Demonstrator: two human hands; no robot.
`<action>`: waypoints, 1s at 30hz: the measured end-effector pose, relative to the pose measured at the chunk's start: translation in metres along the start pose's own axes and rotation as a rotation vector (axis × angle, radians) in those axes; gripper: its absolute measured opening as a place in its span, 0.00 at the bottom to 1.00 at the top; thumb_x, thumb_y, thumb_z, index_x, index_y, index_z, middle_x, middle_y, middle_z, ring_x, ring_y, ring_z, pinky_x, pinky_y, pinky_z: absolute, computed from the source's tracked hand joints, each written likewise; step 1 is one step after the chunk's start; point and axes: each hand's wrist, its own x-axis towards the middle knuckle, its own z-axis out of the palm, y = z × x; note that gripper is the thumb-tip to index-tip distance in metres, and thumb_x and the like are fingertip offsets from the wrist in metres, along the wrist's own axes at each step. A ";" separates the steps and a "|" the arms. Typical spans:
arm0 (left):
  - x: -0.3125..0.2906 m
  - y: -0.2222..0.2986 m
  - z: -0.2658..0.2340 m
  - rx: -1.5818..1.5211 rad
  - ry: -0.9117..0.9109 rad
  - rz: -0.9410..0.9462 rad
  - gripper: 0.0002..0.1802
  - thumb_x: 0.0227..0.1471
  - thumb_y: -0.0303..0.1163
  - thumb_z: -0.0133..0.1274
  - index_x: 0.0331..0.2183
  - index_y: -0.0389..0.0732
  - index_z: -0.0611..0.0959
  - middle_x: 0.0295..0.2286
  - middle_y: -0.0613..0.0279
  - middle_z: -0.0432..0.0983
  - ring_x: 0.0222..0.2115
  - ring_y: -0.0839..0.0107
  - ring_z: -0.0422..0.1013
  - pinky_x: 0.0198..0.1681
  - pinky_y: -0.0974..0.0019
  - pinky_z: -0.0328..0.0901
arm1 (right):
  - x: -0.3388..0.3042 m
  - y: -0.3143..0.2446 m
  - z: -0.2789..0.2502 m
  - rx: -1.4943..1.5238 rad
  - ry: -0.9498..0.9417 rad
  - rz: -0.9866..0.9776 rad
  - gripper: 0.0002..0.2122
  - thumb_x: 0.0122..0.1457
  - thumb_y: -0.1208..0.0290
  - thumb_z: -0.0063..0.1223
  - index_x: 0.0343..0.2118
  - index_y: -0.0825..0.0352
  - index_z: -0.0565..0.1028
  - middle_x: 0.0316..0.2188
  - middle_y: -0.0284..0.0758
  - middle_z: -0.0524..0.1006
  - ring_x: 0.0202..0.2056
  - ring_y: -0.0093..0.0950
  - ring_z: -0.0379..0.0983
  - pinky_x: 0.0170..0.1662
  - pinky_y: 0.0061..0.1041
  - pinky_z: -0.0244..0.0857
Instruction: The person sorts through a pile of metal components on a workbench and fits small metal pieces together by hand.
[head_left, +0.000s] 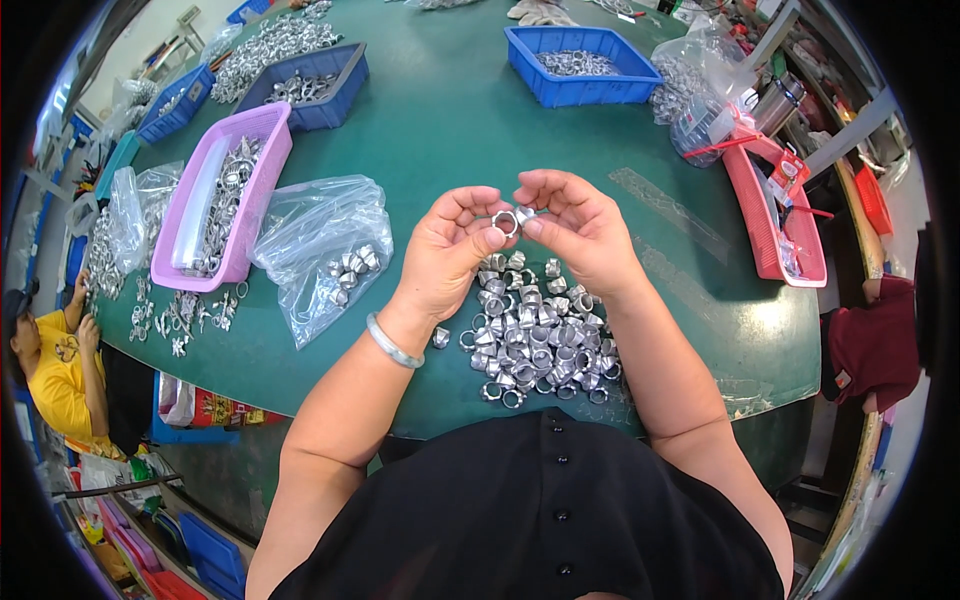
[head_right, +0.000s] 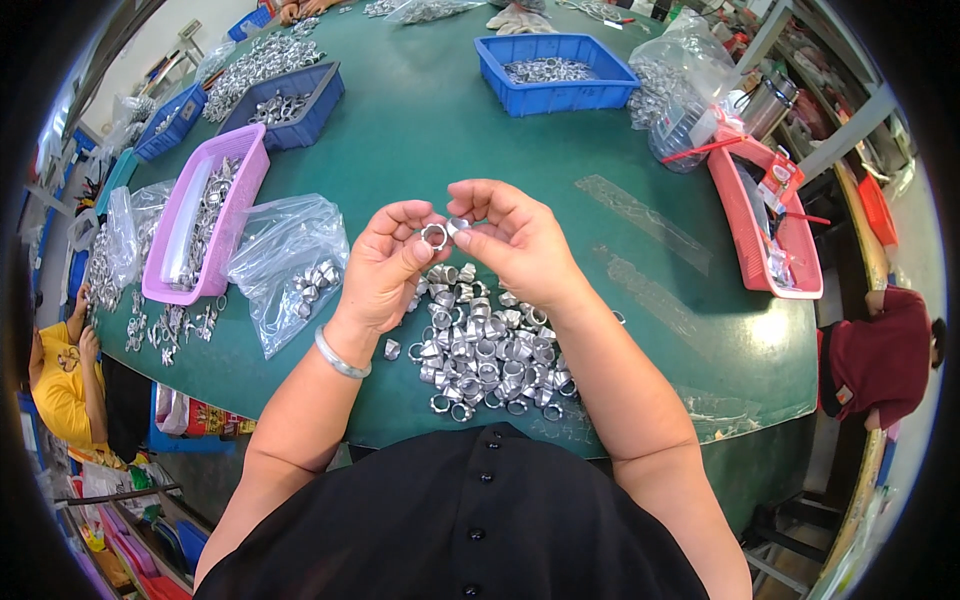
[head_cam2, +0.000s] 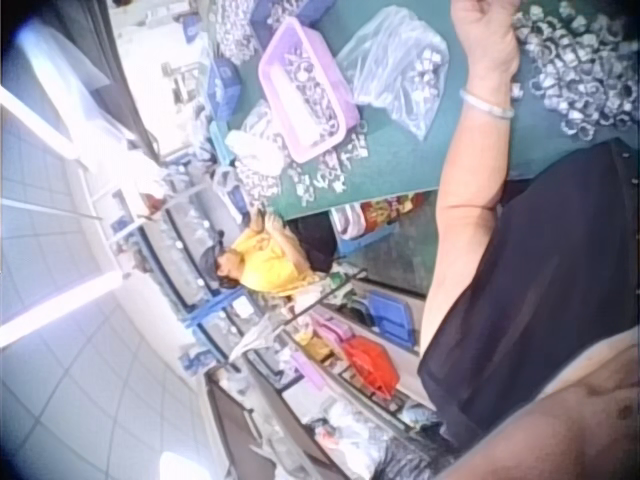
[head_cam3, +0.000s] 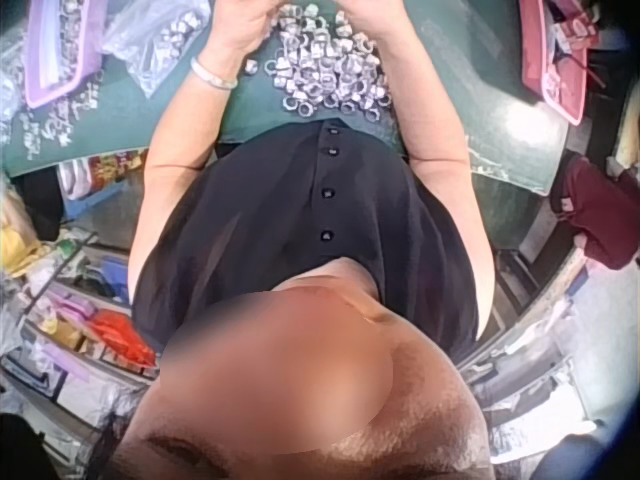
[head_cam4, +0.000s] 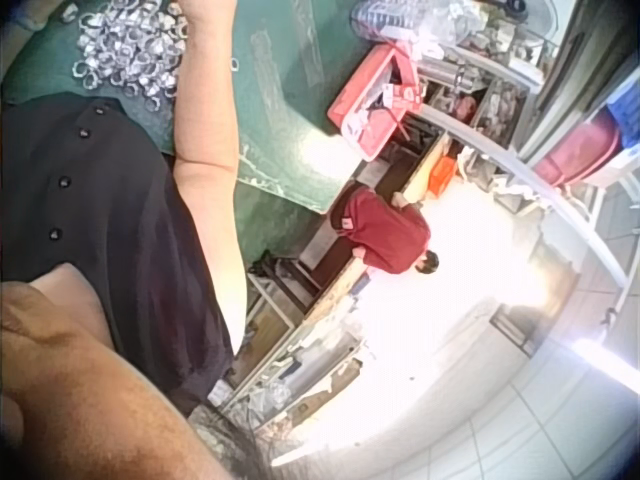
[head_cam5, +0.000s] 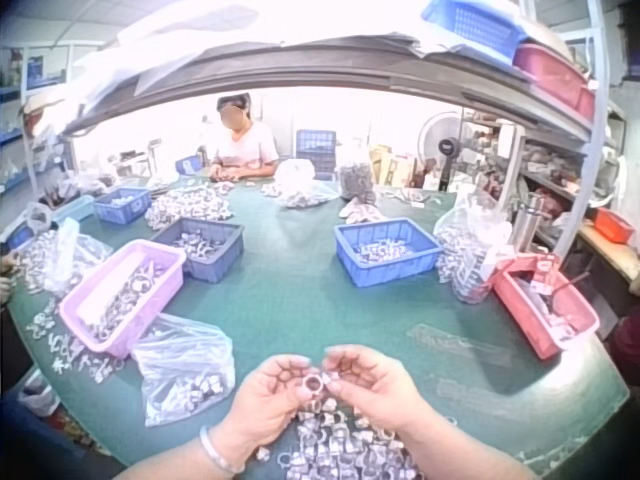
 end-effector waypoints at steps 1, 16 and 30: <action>0.000 0.000 0.000 -0.006 -0.001 0.005 0.19 0.45 0.20 0.55 0.41 0.36 0.71 0.35 0.58 0.72 0.37 0.71 0.70 0.41 0.68 0.69 | 0.000 0.000 0.000 0.000 0.000 0.000 0.18 0.51 0.84 0.49 0.46 0.72 0.66 0.39 0.35 0.69 0.42 0.21 0.66 0.45 0.19 0.63; 0.000 0.009 -0.003 -0.087 0.066 -0.241 0.16 0.54 0.34 0.45 0.42 0.34 0.72 0.33 0.63 0.72 0.33 0.74 0.70 0.36 0.73 0.66 | 0.000 -0.002 0.009 -0.158 0.018 -0.165 0.29 0.46 0.88 0.50 0.53 0.68 0.58 0.45 0.39 0.64 0.42 0.23 0.65 0.44 0.24 0.63; -0.003 0.008 -0.003 -0.120 -0.034 -0.479 0.18 0.57 0.43 0.41 0.34 0.39 0.76 0.26 0.66 0.72 0.25 0.78 0.68 0.25 0.75 0.64 | 0.000 0.006 0.013 -0.492 0.017 -0.389 0.27 0.42 0.88 0.52 0.50 0.69 0.63 0.43 0.39 0.66 0.36 0.25 0.69 0.37 0.22 0.66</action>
